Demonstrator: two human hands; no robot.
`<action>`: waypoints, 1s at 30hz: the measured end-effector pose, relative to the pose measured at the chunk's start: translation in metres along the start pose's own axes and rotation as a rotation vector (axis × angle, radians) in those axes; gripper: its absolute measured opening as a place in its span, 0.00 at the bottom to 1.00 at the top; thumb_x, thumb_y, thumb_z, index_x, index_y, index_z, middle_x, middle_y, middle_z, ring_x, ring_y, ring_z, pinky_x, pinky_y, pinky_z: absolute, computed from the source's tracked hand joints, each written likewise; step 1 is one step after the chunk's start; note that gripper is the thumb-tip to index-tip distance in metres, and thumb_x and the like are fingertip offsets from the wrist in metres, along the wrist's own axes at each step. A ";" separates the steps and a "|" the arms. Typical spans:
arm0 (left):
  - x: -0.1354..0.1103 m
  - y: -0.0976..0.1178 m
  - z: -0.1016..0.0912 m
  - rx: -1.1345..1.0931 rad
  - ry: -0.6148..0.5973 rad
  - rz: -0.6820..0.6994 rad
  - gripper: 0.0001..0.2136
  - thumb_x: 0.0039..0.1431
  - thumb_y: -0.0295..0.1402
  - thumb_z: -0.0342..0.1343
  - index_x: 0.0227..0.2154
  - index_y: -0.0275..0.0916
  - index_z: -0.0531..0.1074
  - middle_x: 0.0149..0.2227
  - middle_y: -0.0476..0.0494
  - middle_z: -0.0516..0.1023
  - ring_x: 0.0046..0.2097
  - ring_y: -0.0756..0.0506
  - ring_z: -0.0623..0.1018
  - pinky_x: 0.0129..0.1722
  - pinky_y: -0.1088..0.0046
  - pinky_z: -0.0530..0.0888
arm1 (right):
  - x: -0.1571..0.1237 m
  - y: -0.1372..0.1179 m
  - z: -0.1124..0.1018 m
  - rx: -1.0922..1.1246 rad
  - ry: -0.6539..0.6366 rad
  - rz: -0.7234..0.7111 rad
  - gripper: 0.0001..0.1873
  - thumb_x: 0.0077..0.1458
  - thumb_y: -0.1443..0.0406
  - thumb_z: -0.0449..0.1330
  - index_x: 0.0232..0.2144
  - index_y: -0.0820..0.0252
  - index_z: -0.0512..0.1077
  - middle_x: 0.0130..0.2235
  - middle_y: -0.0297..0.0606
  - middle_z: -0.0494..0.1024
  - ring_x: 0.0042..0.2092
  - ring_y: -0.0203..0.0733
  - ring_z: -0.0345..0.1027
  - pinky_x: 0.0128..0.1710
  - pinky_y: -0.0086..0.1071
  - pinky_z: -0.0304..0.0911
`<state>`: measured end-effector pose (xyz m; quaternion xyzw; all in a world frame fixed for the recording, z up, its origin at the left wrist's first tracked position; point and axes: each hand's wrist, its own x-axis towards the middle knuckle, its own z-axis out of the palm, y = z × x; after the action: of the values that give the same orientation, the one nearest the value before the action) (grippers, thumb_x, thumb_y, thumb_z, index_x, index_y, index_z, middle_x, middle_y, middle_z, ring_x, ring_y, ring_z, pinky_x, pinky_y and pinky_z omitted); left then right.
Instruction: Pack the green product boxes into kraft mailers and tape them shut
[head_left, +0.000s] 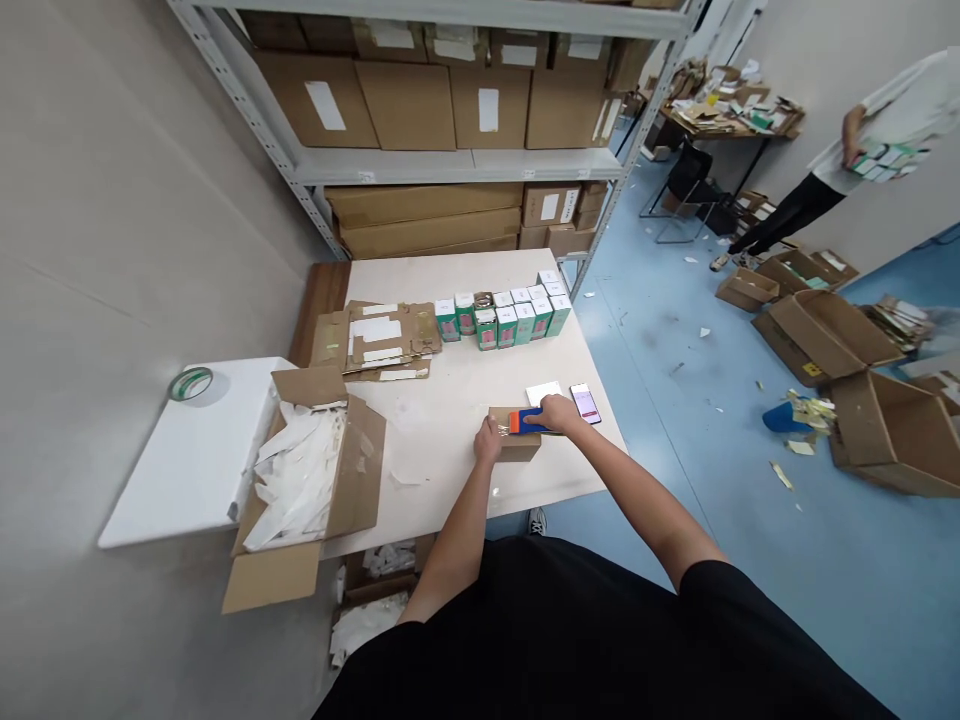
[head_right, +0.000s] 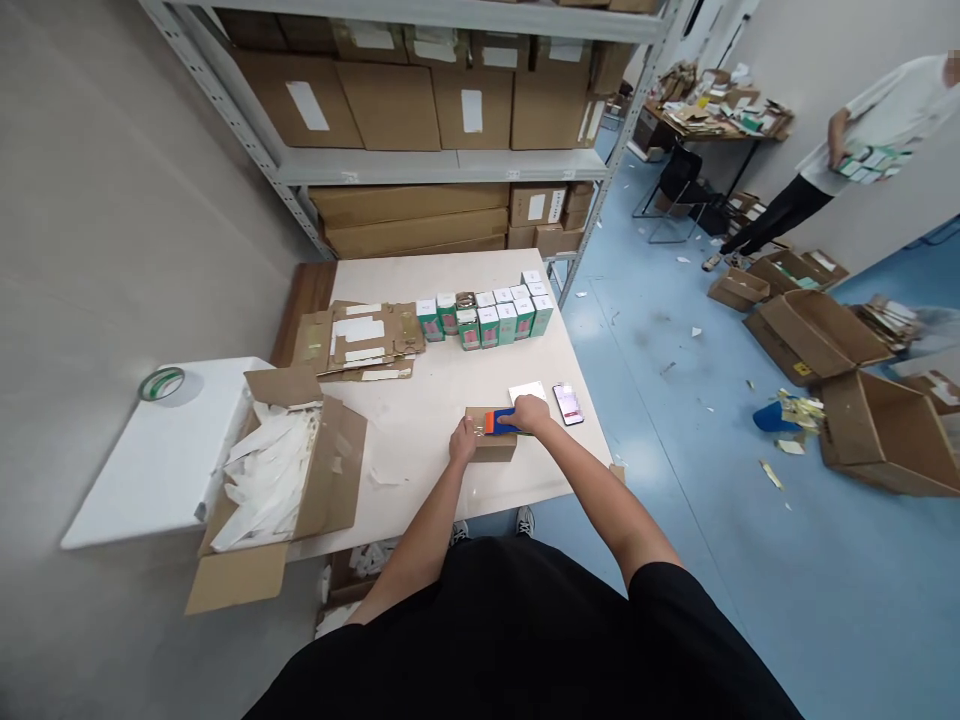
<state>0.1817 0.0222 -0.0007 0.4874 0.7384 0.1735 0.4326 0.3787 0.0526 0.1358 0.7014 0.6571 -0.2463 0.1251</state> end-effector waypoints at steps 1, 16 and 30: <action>0.000 0.001 0.000 0.016 -0.002 0.004 0.29 0.73 0.53 0.30 0.57 0.44 0.72 0.54 0.37 0.81 0.54 0.37 0.79 0.52 0.63 0.73 | -0.003 0.014 0.001 0.008 0.000 0.020 0.34 0.50 0.37 0.65 0.40 0.61 0.80 0.44 0.51 0.83 0.45 0.52 0.78 0.36 0.32 0.66; 0.005 -0.016 -0.014 -0.029 0.009 0.066 0.28 0.73 0.51 0.35 0.54 0.41 0.75 0.55 0.36 0.81 0.56 0.36 0.78 0.55 0.61 0.73 | -0.011 0.091 0.041 0.152 0.066 0.109 0.29 0.54 0.39 0.64 0.35 0.59 0.79 0.40 0.46 0.83 0.42 0.49 0.76 0.31 0.30 0.59; 0.048 -0.083 -0.121 -0.062 0.144 0.023 0.28 0.72 0.50 0.39 0.65 0.40 0.68 0.67 0.39 0.70 0.68 0.39 0.68 0.65 0.64 0.64 | 0.015 -0.116 0.067 0.127 0.048 -0.060 0.32 0.60 0.38 0.57 0.43 0.58 0.78 0.44 0.47 0.83 0.45 0.47 0.77 0.35 0.30 0.63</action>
<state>0.0291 0.0458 -0.0114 0.4685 0.7563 0.2358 0.3911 0.2529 0.0439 0.0882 0.6934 0.6637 -0.2746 0.0571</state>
